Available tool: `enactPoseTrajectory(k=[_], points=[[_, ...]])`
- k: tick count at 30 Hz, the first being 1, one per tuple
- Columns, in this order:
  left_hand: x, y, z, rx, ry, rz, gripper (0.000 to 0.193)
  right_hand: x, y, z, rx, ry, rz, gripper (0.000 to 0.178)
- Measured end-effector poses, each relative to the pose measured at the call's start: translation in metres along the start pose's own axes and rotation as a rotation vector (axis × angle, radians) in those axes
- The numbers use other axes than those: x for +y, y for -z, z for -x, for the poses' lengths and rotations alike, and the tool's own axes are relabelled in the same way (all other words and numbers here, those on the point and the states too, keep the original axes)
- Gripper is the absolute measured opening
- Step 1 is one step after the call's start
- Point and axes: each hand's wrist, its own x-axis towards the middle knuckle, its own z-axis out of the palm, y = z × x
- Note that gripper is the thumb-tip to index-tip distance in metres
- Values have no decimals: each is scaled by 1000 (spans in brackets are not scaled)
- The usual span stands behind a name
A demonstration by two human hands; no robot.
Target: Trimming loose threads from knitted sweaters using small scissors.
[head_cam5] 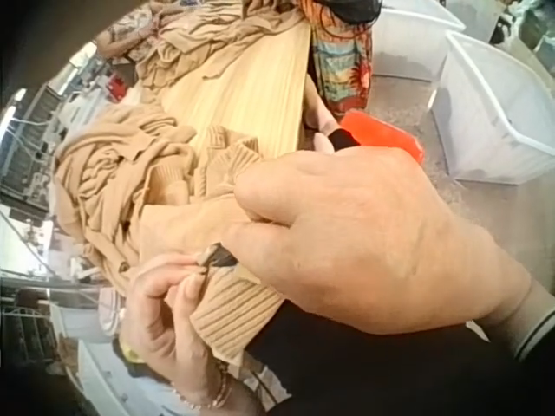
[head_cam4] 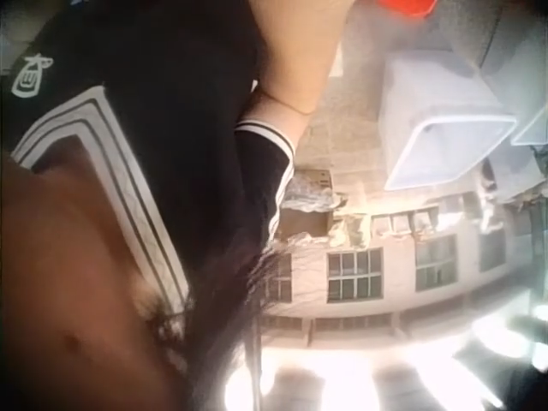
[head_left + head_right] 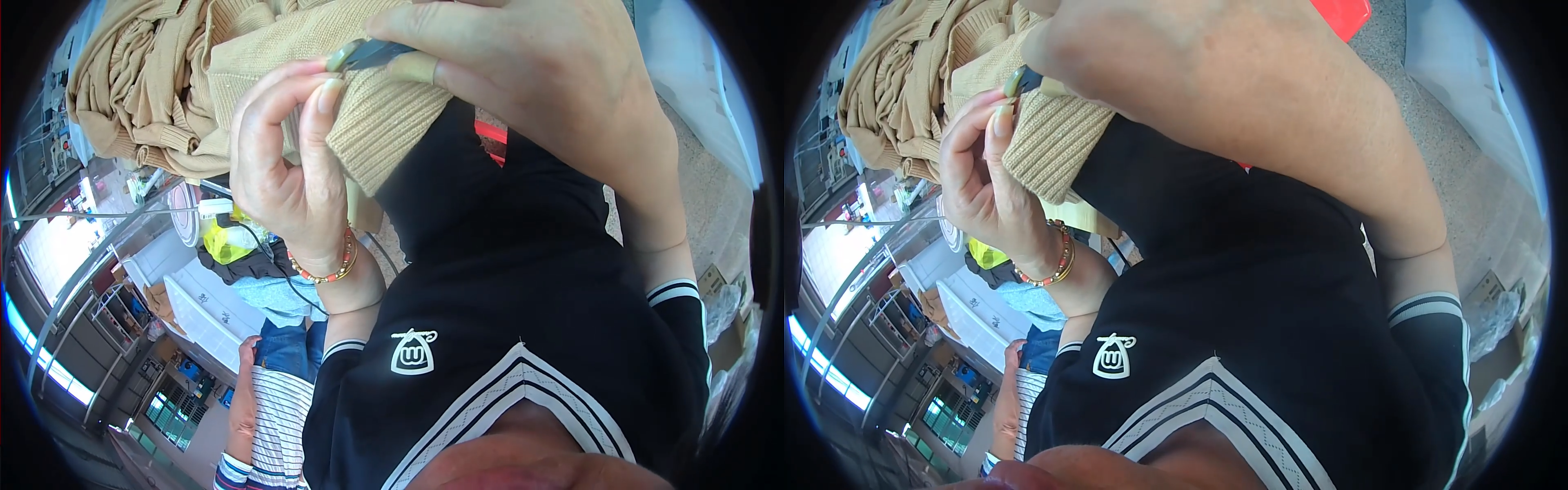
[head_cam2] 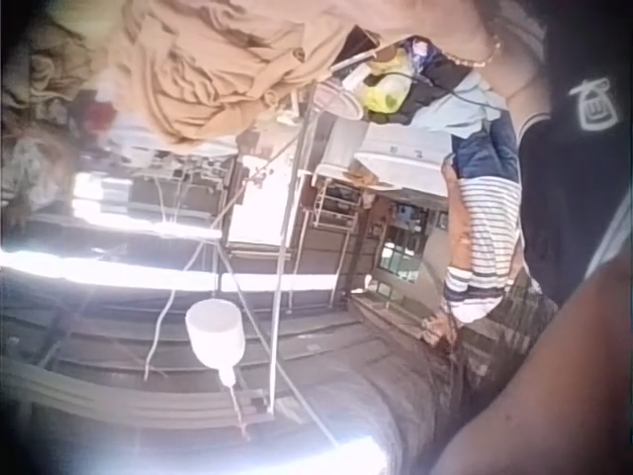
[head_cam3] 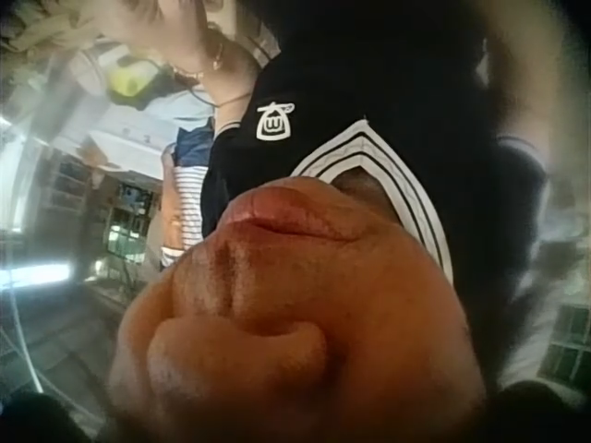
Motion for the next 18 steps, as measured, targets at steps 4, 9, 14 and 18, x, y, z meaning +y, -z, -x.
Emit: enactPoseTrajectory(k=[4, 9, 14, 18], points=[[1, 2, 1, -14, -31, -33, 8, 0, -1, -1, 0, 29, -18, 8], [1, 2, 2, -37, -92, -54, 8, -5, -2, -1, -40, 35, 18, 8], [1, 2, 3, -42, -113, -72, 8, -6, -7, -1, -15, 58, 38, 9], [-1, 4, 3, -57, -121, -77, 8, -2, -12, 3, 7, 68, 24, 10]])
